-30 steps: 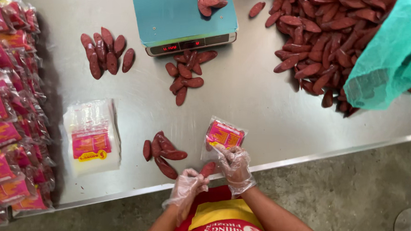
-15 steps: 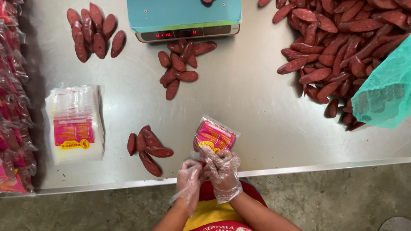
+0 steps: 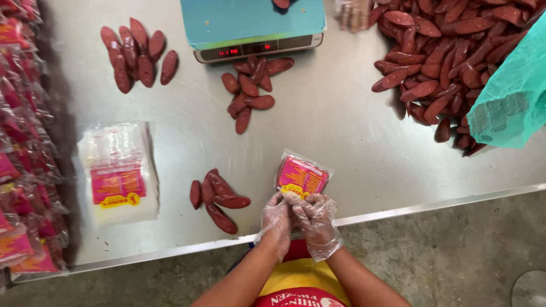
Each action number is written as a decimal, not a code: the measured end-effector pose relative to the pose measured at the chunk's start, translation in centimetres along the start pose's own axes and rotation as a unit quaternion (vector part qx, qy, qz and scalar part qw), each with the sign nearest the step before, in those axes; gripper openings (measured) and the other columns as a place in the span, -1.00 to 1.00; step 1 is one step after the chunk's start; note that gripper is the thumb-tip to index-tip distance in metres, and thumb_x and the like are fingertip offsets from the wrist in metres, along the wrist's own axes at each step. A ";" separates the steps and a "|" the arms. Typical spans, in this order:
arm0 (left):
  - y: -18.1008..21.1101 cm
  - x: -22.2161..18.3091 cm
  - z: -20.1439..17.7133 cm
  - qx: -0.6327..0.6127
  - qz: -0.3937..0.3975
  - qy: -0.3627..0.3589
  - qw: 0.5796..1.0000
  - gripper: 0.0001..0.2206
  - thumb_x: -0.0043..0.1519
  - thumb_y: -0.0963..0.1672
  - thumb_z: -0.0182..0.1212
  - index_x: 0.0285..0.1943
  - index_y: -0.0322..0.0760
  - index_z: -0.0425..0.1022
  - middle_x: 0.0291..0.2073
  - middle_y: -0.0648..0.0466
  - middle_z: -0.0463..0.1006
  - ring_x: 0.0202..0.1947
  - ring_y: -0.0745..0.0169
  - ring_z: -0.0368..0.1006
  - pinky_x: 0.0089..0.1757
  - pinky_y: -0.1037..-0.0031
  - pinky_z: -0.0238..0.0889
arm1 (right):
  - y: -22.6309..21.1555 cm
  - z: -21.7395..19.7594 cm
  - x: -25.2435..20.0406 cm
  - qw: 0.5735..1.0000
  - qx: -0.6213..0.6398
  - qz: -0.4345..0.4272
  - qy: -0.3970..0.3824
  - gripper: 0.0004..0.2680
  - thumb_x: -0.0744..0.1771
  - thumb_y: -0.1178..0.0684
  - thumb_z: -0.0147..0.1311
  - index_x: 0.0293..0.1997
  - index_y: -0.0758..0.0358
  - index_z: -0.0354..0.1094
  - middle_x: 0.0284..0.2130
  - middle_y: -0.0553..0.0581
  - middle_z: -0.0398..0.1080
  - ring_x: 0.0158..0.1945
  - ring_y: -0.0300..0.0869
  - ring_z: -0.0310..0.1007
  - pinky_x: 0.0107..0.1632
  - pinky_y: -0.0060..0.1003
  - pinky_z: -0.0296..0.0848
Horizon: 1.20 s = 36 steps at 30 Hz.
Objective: The person places red sausage pieces into clear plastic bags on a stainless steel table. They weigh the sausages on a digital scale, seal the bags, and stack the finished packages. A coworker assists by weighing and moving sausages in the background.
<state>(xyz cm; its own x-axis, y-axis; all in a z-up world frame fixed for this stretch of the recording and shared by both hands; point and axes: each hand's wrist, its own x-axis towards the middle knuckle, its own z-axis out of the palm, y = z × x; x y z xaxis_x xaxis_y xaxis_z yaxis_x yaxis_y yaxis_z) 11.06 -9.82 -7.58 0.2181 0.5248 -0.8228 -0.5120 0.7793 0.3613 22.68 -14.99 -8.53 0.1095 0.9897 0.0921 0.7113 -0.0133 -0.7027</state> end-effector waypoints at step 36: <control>8.1 -6.1 -12.2 0.048 0.289 0.195 0.936 -0.67 0.16 -0.29 0.28 0.09 -0.32 0.36 -0.07 -0.01 0.47 -0.15 0.19 0.44 -0.10 0.43 0.38 | 0.5 -0.1 3.2 0.980 -0.111 -0.161 -0.042 -0.65 0.29 0.04 0.11 0.24 -0.01 0.44 0.24 0.06 0.38 0.37 0.09 0.23 0.33 0.11 0.08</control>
<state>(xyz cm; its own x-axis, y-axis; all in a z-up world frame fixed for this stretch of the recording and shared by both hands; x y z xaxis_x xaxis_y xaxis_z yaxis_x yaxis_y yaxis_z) -4.53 -10.91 -5.01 -0.4025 0.7179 -0.5681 -0.3686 0.4409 0.8184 23.45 -11.80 -8.48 -0.1971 0.9557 0.2187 0.8343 0.2807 -0.4746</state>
